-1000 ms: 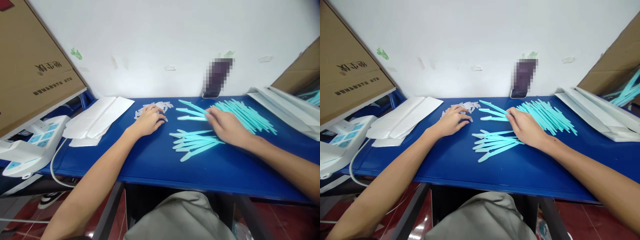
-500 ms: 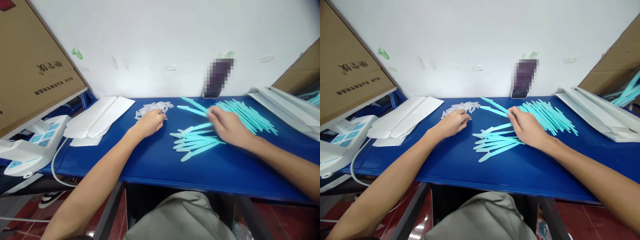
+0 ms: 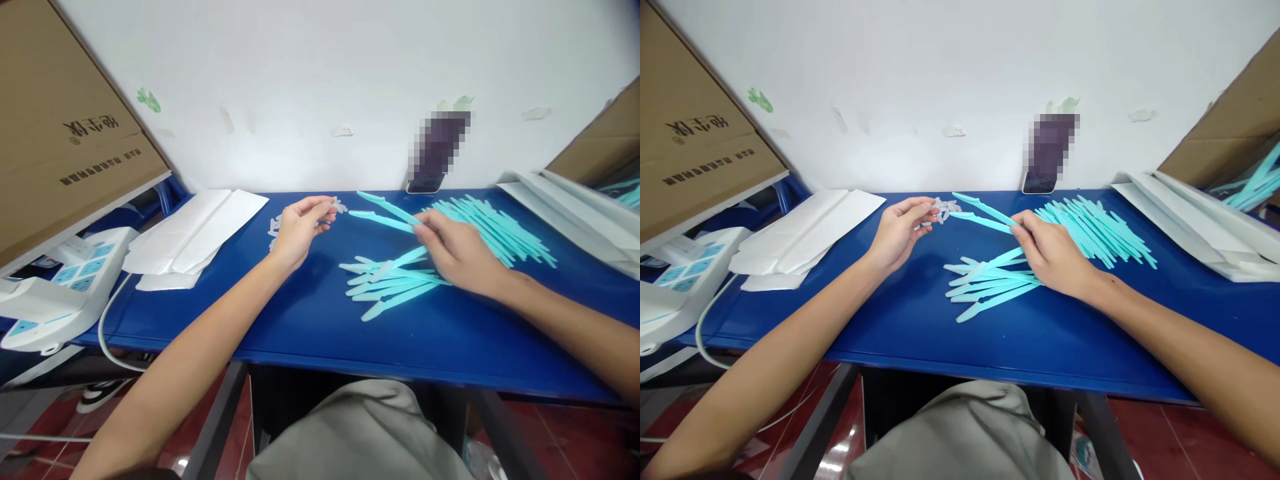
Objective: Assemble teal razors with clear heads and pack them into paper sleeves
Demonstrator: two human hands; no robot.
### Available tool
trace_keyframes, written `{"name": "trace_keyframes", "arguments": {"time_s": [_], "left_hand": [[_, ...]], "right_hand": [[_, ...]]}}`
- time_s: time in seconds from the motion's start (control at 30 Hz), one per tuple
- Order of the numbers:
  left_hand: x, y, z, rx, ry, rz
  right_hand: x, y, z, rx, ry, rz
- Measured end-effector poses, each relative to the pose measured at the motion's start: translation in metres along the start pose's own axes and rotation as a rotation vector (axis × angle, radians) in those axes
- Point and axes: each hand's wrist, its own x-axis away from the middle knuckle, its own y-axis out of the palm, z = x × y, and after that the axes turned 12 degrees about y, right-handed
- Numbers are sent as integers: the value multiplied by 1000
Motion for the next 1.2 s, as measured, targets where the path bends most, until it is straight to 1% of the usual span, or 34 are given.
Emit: {"name": "trace_keyframes", "arguments": {"time_s": [0.1,0.17,0.4,0.63,0.77,0.87,1.03,1.1,1.17,1.2], "left_hand": [[2,1,-5,-53,52,-66],[2,0,-7,-69,53,-96],[2,-1,-9,-145,71,-121],[3,-2,-13,-195,107,-161],[7,1,-17,-205,70,-289],[9,2,-19,-192,70,-360],[9,3,-20,-211,128,-395],[10,5,-21,-259,170,-397],[10,4,-20,-364,253,-421],[9,2,-19,-442,318,-431]], "right_hand": [[0,0,0,-14,-2,-7],[0,0,-1,-19,-4,-10],[0,-1,-2,-10,6,8],[0,-3,-6,12,25,-19],[2,-2,-6,11,-6,-61],[4,-1,-6,27,-11,-53],[4,1,-6,54,-29,-23],[4,1,-7,65,-42,-15],[3,0,-7,81,-44,-1],[3,-1,-7,86,-40,10]]}}
